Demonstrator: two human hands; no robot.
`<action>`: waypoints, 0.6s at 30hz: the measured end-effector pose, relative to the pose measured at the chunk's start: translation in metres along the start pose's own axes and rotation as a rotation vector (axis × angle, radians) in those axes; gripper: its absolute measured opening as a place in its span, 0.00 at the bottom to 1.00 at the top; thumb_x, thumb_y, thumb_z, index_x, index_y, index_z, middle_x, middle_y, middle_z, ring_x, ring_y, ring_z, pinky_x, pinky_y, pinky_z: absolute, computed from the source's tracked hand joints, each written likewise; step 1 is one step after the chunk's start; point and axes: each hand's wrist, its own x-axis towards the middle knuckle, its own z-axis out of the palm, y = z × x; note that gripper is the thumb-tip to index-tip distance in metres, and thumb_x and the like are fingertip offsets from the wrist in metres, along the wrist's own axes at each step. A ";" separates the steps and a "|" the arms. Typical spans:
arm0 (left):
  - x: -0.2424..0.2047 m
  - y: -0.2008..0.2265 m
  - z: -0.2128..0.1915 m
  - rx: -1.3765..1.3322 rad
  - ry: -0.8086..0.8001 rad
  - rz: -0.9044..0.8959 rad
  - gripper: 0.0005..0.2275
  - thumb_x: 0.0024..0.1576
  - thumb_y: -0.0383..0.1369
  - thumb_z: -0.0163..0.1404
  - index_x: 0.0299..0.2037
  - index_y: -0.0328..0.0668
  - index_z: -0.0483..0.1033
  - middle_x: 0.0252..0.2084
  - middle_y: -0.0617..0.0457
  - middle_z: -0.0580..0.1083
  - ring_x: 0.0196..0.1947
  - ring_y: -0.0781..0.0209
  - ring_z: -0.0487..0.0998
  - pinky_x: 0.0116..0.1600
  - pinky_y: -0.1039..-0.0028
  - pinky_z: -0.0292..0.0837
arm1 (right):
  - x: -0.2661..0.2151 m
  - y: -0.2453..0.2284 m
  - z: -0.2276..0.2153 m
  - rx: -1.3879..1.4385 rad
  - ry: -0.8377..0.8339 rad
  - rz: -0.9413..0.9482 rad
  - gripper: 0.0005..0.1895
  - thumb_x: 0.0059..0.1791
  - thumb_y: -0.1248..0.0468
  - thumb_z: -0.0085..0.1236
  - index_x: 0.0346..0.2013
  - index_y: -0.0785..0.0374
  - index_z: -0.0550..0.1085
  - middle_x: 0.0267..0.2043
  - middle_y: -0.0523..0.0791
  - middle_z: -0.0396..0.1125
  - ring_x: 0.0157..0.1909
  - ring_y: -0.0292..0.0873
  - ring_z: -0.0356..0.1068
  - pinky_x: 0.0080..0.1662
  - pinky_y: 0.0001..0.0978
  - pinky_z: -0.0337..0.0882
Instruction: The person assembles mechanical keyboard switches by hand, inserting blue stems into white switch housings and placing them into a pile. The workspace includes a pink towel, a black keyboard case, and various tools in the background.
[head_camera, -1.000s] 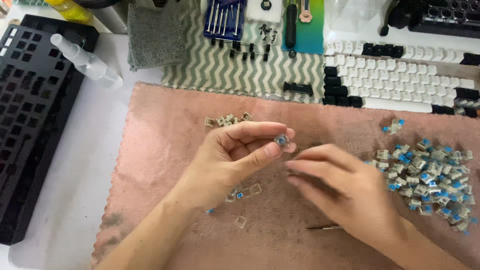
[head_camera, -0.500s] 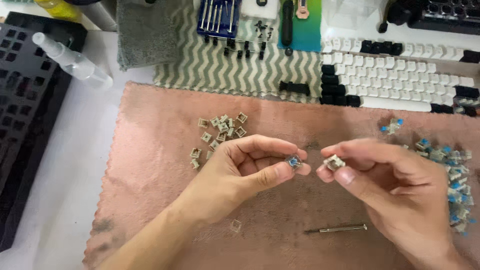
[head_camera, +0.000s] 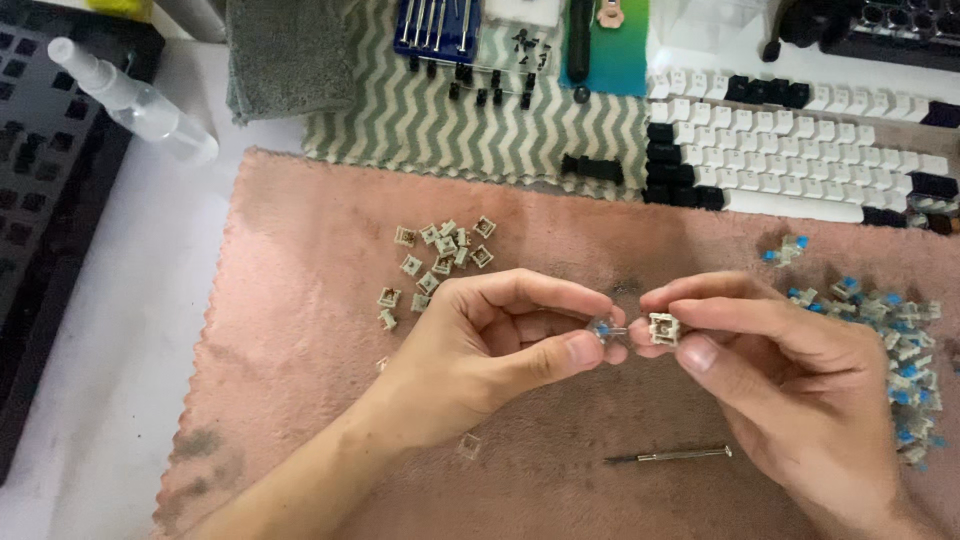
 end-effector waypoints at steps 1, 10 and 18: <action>-0.001 0.003 0.002 -0.002 0.003 0.001 0.13 0.64 0.24 0.63 0.58 0.27 0.83 0.58 0.36 0.86 0.57 0.48 0.91 0.66 0.68 0.88 | 0.000 -0.001 0.002 0.000 -0.004 0.002 0.15 0.55 0.78 0.60 0.55 0.66 0.82 0.60 0.63 0.80 0.62 0.54 0.85 0.59 0.42 0.92; -0.004 0.010 0.011 0.005 0.029 -0.027 0.13 0.60 0.24 0.66 0.54 0.29 0.86 0.55 0.38 0.88 0.55 0.50 0.92 0.64 0.69 0.91 | -0.006 -0.001 0.003 -0.172 0.097 0.011 0.18 0.49 0.80 0.67 0.53 0.70 0.80 0.54 0.60 0.82 0.58 0.53 0.85 0.52 0.37 0.90; -0.008 0.017 0.014 0.075 0.018 0.031 0.14 0.58 0.25 0.67 0.54 0.29 0.86 0.48 0.40 0.88 0.51 0.56 0.91 0.61 0.71 0.92 | -0.006 0.000 0.002 -0.196 0.097 -0.006 0.19 0.48 0.81 0.67 0.53 0.67 0.79 0.55 0.58 0.82 0.60 0.52 0.88 0.59 0.40 0.95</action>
